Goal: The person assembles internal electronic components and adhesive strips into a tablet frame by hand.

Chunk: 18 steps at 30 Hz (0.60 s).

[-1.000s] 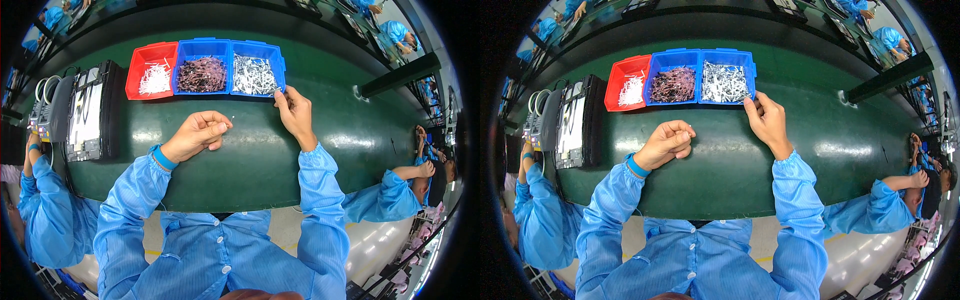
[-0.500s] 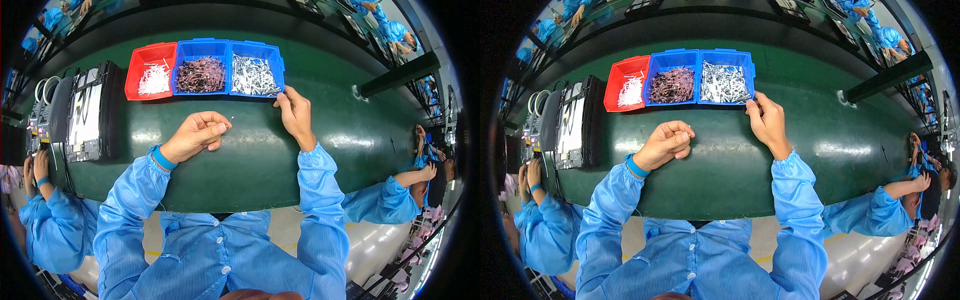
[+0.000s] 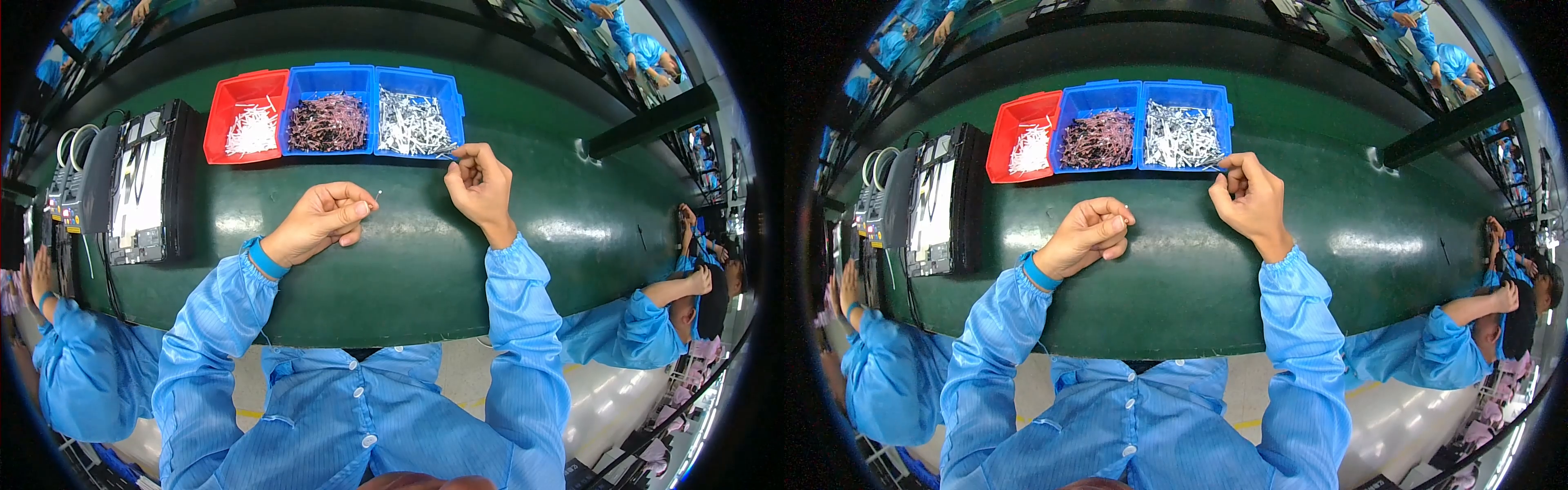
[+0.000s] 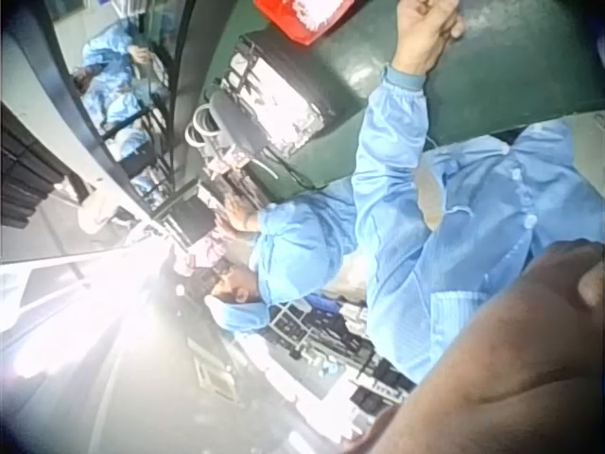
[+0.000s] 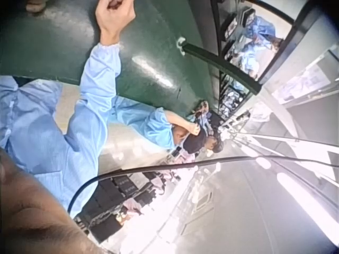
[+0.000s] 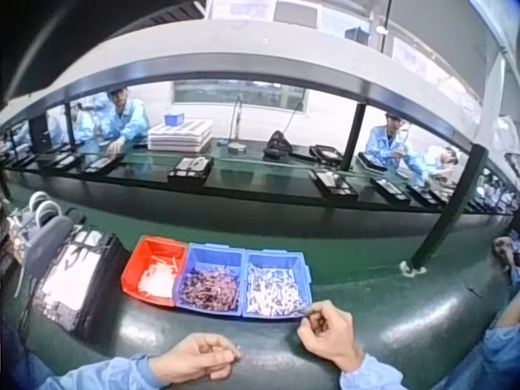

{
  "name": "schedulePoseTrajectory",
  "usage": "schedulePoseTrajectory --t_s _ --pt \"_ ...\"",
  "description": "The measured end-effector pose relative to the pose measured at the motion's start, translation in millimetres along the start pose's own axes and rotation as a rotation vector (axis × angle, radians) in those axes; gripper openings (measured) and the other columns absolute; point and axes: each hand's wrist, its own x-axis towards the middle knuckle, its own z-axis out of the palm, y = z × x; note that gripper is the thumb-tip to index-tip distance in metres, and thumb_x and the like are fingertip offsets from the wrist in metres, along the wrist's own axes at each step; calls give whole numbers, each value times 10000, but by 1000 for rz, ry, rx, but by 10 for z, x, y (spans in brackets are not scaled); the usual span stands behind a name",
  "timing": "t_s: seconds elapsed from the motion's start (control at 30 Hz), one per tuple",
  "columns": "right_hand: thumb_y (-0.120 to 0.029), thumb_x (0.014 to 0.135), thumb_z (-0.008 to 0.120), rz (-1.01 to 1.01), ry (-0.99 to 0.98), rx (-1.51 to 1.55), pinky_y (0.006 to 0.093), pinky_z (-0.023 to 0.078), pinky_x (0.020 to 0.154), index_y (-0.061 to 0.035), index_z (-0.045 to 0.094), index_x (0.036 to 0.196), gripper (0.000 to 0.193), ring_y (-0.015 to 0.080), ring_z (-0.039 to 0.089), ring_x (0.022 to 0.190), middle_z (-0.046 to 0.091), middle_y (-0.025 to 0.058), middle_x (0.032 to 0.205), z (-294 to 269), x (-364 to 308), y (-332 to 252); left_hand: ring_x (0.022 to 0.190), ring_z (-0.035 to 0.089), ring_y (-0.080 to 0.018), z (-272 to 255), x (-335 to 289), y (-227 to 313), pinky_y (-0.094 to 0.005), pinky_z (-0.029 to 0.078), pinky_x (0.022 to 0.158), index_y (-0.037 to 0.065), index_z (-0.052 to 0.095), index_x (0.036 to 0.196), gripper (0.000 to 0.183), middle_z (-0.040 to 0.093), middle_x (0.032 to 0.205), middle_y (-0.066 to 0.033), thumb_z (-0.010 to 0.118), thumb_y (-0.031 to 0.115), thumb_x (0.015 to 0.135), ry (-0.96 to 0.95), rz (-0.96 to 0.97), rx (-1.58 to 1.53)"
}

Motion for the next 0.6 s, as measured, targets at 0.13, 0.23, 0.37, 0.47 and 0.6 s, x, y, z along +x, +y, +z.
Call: schedulePoseTrajectory --t_s 0.13,0.23,0.37,0.47,0.6 --pt "38 787 662 3 -6 -16 161 329 483 5 613 883 113 -14 416 536 502 -58 628 -5 2 19 532 302 -40 -3 -1 -2 -244 382 540 3 637 1078 185 392 664 60 603 161 989 3 -3 5" --pt "31 800 664 5 -23 -30 162 335 481 8 616 859 80 -14 420 537 511 -55 632 16 8 0 531 299 -40 -24 -15 -8 -244 380 539 3 637 1078 184 385 661 61 602 161 990 4 4 5" --pt "24 817 663 24 -13 -11 162 340 479 10 619 853 58 -13 425 538 521 -51 635 12 1 7 532 299 -40 -9 -8 -3 -244 379 539 3 637 1078 184 384 658 62 601 160 990 -2 2 5" --pt "7 780 673 40 8 3 216 372 465 -7 630 839 75 33 445 506 520 -6 593 18 6 -3 532 298 -40 -16 -7 -7 -244 379 539 1 637 1080 184 384 655 63 601 158 990 -7 4 1" --pt "7 797 671 38 6 9 205 371 467 -3 628 842 63 24 444 515 530 -13 608 19 1 0 532 301 -39 -14 -5 -6 -245 383 541 -2 636 1082 186 396 661 59 603 156 988 -9 6 -3"
